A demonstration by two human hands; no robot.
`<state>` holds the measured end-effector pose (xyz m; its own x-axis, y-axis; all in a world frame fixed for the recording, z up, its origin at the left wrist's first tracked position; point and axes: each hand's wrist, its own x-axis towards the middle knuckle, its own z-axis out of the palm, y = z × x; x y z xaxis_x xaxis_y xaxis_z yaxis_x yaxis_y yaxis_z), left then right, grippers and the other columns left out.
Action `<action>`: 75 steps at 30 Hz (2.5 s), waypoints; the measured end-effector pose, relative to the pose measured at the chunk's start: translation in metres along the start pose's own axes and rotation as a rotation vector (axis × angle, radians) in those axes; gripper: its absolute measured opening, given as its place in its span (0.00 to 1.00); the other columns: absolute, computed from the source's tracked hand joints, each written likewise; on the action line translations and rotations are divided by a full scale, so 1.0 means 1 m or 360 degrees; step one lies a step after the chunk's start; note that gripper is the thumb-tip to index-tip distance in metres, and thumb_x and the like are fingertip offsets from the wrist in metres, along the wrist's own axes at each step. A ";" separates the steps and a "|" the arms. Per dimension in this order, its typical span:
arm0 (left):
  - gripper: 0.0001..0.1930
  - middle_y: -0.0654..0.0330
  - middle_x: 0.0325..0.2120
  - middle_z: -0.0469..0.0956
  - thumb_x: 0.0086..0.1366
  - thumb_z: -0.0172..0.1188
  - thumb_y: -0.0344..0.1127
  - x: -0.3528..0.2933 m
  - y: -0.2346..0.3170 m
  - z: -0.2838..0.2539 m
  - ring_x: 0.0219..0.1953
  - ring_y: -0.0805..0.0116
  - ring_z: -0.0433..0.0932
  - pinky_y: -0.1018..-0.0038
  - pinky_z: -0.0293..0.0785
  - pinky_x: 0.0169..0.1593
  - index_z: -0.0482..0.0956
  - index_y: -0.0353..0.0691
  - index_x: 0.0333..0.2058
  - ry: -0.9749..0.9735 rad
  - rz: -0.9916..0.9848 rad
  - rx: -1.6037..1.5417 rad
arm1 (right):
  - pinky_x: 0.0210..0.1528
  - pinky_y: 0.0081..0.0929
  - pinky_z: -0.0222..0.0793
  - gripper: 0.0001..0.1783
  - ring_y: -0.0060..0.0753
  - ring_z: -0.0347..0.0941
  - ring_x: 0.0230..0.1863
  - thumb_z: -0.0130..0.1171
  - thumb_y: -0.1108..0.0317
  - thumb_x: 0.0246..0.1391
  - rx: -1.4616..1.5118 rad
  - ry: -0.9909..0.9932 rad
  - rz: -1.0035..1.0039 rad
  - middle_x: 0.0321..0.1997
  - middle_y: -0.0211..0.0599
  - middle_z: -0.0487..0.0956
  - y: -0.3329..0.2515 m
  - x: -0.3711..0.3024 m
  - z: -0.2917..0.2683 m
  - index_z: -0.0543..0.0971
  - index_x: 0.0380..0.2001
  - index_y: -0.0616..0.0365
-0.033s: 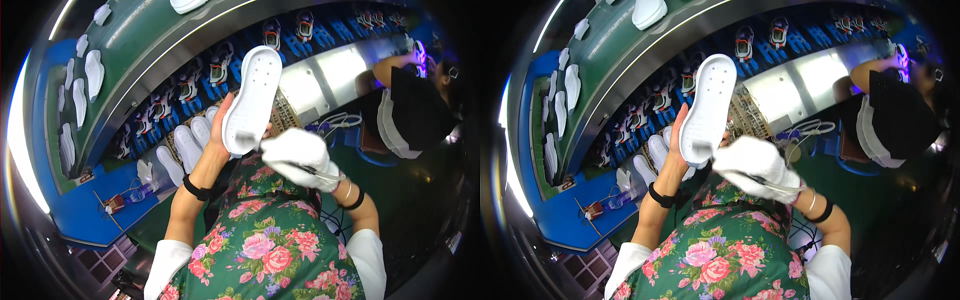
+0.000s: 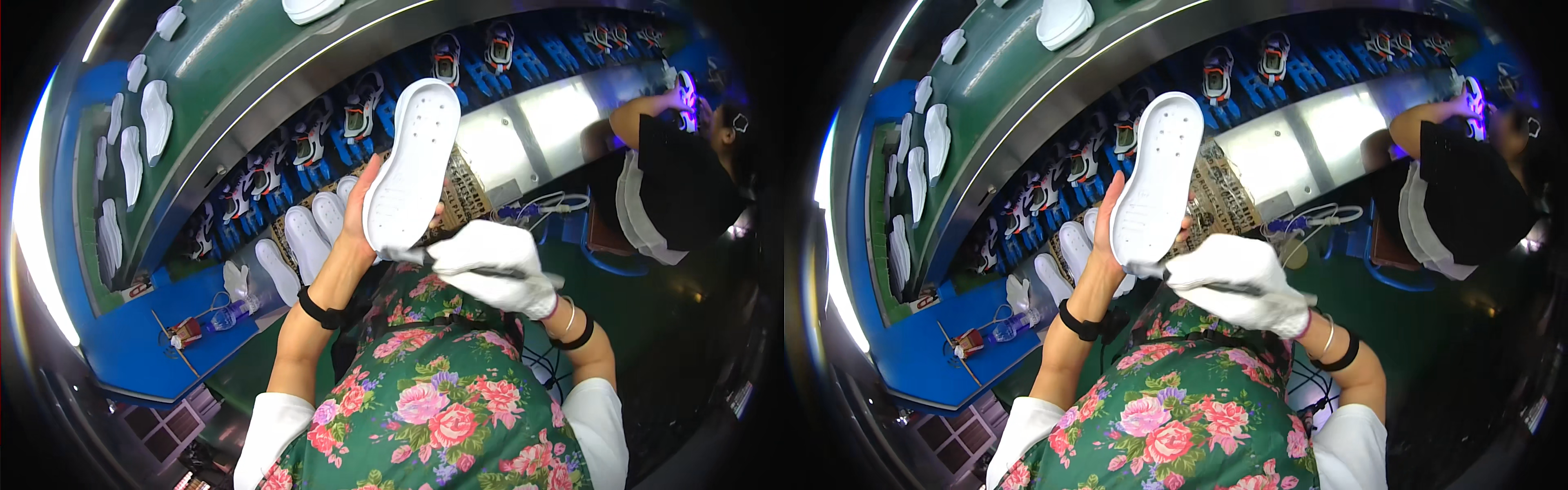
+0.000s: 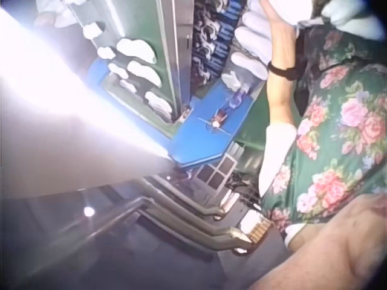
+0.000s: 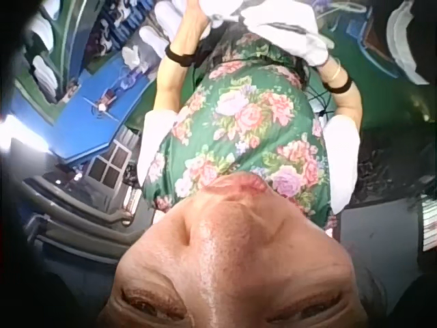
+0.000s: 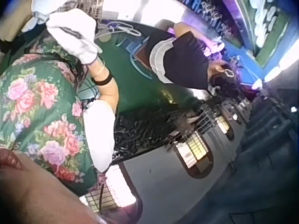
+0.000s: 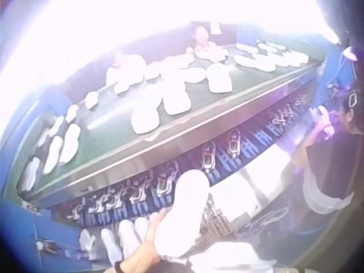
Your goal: Applying a liquid adhesive coating to the bottom of white shoe soles using a brush in a manufacturing setting.
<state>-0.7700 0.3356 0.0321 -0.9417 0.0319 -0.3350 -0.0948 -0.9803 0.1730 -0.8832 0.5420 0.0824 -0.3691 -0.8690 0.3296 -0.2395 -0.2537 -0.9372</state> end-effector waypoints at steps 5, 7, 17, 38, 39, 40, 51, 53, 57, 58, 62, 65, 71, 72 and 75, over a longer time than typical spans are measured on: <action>0.38 0.42 0.56 0.74 0.72 0.41 0.62 0.000 -0.007 -0.001 0.48 0.38 0.80 0.48 0.83 0.47 0.60 0.37 0.68 0.0102 0.0033 0.0079 | 0.53 0.28 0.73 0.12 0.34 0.78 0.47 0.55 0.80 0.57 0.1363 0.0970 0.0538 0.46 0.47 0.82 0.012 -0.001 -0.027 0.80 0.44 0.67; 0.38 0.43 0.55 0.75 0.72 0.42 0.62 0.001 -0.014 0.001 0.49 0.40 0.80 0.50 0.83 0.46 0.61 0.36 0.67 0.0158 0.0012 0.0181 | 0.49 0.30 0.76 0.11 0.38 0.80 0.43 0.55 0.81 0.57 0.1598 0.1242 0.0391 0.45 0.51 0.82 0.005 0.015 -0.034 0.80 0.43 0.69; 0.34 0.42 0.50 0.77 0.73 0.43 0.60 0.007 -0.051 0.020 0.45 0.43 0.82 0.56 0.85 0.41 0.68 0.34 0.61 0.0238 -0.0299 0.0186 | 0.45 0.23 0.75 0.11 0.27 0.78 0.41 0.56 0.77 0.60 0.1135 0.0714 0.0345 0.48 0.45 0.82 -0.004 0.070 -0.014 0.81 0.45 0.65; 0.54 0.30 0.64 0.54 0.59 0.65 0.61 -0.084 0.069 0.065 0.49 0.37 0.74 0.54 0.83 0.42 0.47 0.34 0.71 -0.0703 0.0612 0.0437 | 0.43 0.19 0.73 0.12 0.30 0.74 0.46 0.57 0.76 0.62 0.1737 0.1257 0.0440 0.50 0.44 0.78 0.047 -0.011 -0.050 0.76 0.48 0.68; 0.56 0.30 0.64 0.52 0.58 0.68 0.60 -0.083 0.095 0.066 0.47 0.41 0.73 0.58 0.84 0.40 0.46 0.34 0.71 -0.0753 0.0651 0.0570 | 0.43 0.19 0.72 0.11 0.31 0.75 0.45 0.58 0.77 0.61 0.1704 0.1241 0.0500 0.49 0.45 0.79 0.053 -0.016 -0.042 0.78 0.46 0.67; 0.55 0.31 0.65 0.49 0.57 0.69 0.57 -0.081 0.116 0.072 0.50 0.40 0.71 0.56 0.83 0.45 0.46 0.33 0.70 -0.0754 0.0665 0.0458 | 0.43 0.20 0.73 0.11 0.31 0.76 0.44 0.58 0.77 0.60 0.1718 0.1229 0.0559 0.48 0.45 0.80 0.053 -0.018 -0.033 0.79 0.45 0.67; 0.42 0.37 0.64 0.56 0.68 0.59 0.41 0.001 0.177 0.086 0.67 0.44 0.60 0.57 0.59 0.71 0.44 0.27 0.69 0.0094 0.1349 0.0224 | 0.39 0.18 0.78 0.09 0.32 0.81 0.41 0.59 0.82 0.56 0.1738 0.1245 0.0843 0.46 0.47 0.83 0.073 -0.023 0.014 0.82 0.40 0.65; 0.29 0.43 0.57 0.68 0.67 0.59 0.34 0.021 0.162 0.110 0.61 0.52 0.68 0.65 0.64 0.67 0.63 0.28 0.63 0.0149 0.1360 0.0818 | 0.38 0.21 0.77 0.09 0.34 0.78 0.36 0.57 0.82 0.57 0.1654 0.1278 0.0810 0.44 0.49 0.82 0.077 -0.029 0.013 0.80 0.42 0.69; 0.26 0.56 0.51 0.76 0.64 0.62 0.34 0.077 0.161 0.154 0.56 0.68 0.72 0.70 0.66 0.61 0.72 0.34 0.60 0.0325 0.1495 0.2462 | 0.38 0.21 0.77 0.10 0.34 0.80 0.37 0.57 0.81 0.57 0.1660 0.1352 0.0850 0.45 0.48 0.82 0.086 -0.037 0.012 0.81 0.42 0.68; 0.27 0.53 0.53 0.75 0.63 0.63 0.36 0.099 0.162 0.165 0.57 0.66 0.72 0.69 0.65 0.62 0.72 0.33 0.60 0.0337 0.1370 0.2656 | 0.38 0.21 0.77 0.10 0.34 0.80 0.37 0.57 0.81 0.57 0.1651 0.1370 0.0845 0.45 0.48 0.82 0.089 -0.039 0.010 0.81 0.41 0.68; 0.36 0.41 0.60 0.70 0.61 0.64 0.42 0.192 0.163 0.209 0.64 0.52 0.68 0.64 0.60 0.67 0.65 0.30 0.64 0.0314 0.1198 0.3760 | 0.38 0.18 0.77 0.10 0.29 0.82 0.40 0.60 0.83 0.55 0.1627 0.1403 0.0799 0.44 0.44 0.84 0.081 -0.047 0.005 0.83 0.40 0.64; 0.41 0.36 0.64 0.63 0.59 0.63 0.43 0.266 0.205 0.193 0.69 0.45 0.60 0.62 0.55 0.70 0.59 0.29 0.66 0.0314 0.1368 0.3939 | 0.38 0.18 0.76 0.10 0.28 0.81 0.40 0.59 0.82 0.55 0.1579 0.1426 0.0812 0.44 0.43 0.84 0.077 -0.052 0.005 0.83 0.39 0.63; 0.45 0.34 0.65 0.60 0.51 0.66 0.49 0.316 0.247 0.186 0.69 0.41 0.58 0.60 0.53 0.71 0.64 0.30 0.64 0.0872 0.1189 0.4614 | 0.38 0.21 0.77 0.10 0.31 0.81 0.39 0.59 0.82 0.54 0.1525 0.1537 0.0859 0.43 0.45 0.84 0.080 -0.082 -0.017 0.82 0.40 0.65; 0.44 0.36 0.61 0.66 0.50 0.68 0.51 0.297 0.280 0.176 0.65 0.43 0.64 0.61 0.58 0.67 0.67 0.30 0.62 0.1008 0.1171 0.4468 | 0.38 0.21 0.77 0.10 0.31 0.81 0.39 0.59 0.82 0.54 0.1554 0.1475 0.0847 0.43 0.45 0.84 0.081 -0.078 -0.020 0.82 0.40 0.65; 0.43 0.42 0.49 0.74 0.49 0.71 0.57 0.283 0.243 0.223 0.54 0.50 0.73 0.65 0.67 0.57 0.73 0.30 0.57 0.0822 0.0746 0.4255 | 0.38 0.21 0.76 0.10 0.29 0.80 0.38 0.59 0.81 0.54 0.1547 0.1565 0.0877 0.44 0.45 0.84 0.083 -0.096 -0.037 0.82 0.40 0.65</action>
<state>-1.1316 0.1499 0.1854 -0.9449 -0.3272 0.0067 -0.3230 0.9356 0.1427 -0.9012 0.6204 -0.0234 -0.7500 -0.4203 -0.5108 0.6605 -0.5176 -0.5439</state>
